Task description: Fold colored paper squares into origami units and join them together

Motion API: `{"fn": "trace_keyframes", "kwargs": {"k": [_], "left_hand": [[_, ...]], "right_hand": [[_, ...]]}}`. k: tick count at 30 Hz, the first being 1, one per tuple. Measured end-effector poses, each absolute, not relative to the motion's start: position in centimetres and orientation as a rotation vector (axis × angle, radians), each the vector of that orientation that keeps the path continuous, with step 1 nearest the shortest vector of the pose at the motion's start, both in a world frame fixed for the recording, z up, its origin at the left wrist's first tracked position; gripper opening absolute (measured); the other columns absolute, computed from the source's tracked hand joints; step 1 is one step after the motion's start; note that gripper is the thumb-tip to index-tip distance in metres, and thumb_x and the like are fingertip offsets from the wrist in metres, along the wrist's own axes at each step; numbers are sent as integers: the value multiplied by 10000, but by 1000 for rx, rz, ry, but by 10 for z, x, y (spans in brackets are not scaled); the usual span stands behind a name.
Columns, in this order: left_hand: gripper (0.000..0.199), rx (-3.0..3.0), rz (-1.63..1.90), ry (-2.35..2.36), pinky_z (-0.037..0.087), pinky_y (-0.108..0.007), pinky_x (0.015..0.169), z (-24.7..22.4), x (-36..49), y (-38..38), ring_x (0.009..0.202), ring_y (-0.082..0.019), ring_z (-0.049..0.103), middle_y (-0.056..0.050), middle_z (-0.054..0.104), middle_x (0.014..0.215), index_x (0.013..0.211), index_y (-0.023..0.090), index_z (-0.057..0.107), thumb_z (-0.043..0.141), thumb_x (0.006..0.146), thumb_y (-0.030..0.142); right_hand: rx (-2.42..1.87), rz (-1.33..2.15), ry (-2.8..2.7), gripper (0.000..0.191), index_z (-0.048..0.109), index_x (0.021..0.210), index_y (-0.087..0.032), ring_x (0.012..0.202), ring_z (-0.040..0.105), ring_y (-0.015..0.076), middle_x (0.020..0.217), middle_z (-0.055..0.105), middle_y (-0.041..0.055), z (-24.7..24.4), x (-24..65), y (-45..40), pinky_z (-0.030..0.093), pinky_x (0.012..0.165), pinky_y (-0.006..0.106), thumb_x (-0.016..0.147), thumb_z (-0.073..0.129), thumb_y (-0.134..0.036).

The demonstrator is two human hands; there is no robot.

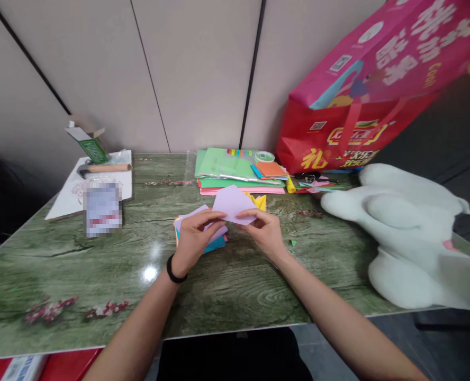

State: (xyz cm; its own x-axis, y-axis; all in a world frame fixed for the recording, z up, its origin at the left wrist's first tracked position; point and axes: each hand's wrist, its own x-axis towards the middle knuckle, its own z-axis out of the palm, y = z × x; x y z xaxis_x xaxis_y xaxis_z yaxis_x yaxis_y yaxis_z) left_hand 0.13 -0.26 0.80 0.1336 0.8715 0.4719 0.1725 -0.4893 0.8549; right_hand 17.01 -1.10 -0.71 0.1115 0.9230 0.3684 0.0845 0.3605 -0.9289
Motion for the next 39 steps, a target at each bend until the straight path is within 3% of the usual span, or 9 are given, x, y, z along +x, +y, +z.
{"fn": "trace_keyframes", "kwargs": {"k": [6, 17, 22, 24, 29, 35, 39], "left_hand": [[139, 1805, 1465, 961, 529, -254, 692, 6, -1, 1, 730, -155, 663, -15, 739, 791, 797, 237, 753, 711, 687, 163], [89, 1672, 1439, 992, 541, -252, 673, 11, -1, -4, 677, -159, 680, -6, 743, 749, 740, 232, 753, 728, 668, 186], [50, 1602, 1402, 1063, 537, -251, 671, 11, 0, -4, 668, -161, 676, -7, 739, 719, 710, 209, 744, 736, 661, 216], [36, 1605, 1371, 1078, 535, -245, 658, 10, 0, -3, 656, -156, 671, -7, 734, 700, 693, 199, 736, 732, 666, 221], [73, 1555, 1321, 1068, 540, -247, 643, 11, 0, -2, 645, -161, 673, -18, 723, 687, 699, 170, 717, 728, 667, 234], [248, 1460, 1321, 997, 553, -277, 712, 10, -1, 1, 719, -177, 686, -38, 732, 794, 892, 160, 706, 732, 654, 227], [294, 1403, 1295, 977, 556, -286, 732, 11, -3, 3, 745, -185, 690, -42, 736, 809, 921, 156, 697, 741, 635, 210]], "right_hand": [[-1000, 747, -1295, 95, 717, 685, -223, 659, 619, 158, 698, 707, 8, -9, 168, -14, 477, 589, 256, 619, 704, -157], [-1032, 750, -1281, 77, 703, 626, -211, 607, 568, 141, 624, 637, 4, -4, 167, -15, 454, 550, 256, 656, 727, -278], [-991, 604, -1347, 101, 700, 681, -214, 975, 554, 210, 988, 613, 57, -4, 170, -13, 451, 816, 334, 640, 750, -291], [-981, 579, -1379, 109, 692, 697, -212, 1037, 529, 220, 1043, 594, 62, -5, 171, -11, 428, 869, 350, 640, 752, -283], [-1045, 645, -1428, 114, 663, 659, -203, 681, 571, 163, 682, 626, 10, -11, 171, -10, 446, 671, 304, 678, 718, -301], [-1090, 662, -1367, 103, 670, 686, -194, 635, 593, 152, 682, 685, 8, -13, 167, -14, 437, 617, 276, 684, 714, -287], [-1110, 598, -1394, 103, 671, 684, -191, 626, 583, 148, 673, 679, 5, -13, 166, -15, 426, 605, 269, 691, 713, -285]]}}
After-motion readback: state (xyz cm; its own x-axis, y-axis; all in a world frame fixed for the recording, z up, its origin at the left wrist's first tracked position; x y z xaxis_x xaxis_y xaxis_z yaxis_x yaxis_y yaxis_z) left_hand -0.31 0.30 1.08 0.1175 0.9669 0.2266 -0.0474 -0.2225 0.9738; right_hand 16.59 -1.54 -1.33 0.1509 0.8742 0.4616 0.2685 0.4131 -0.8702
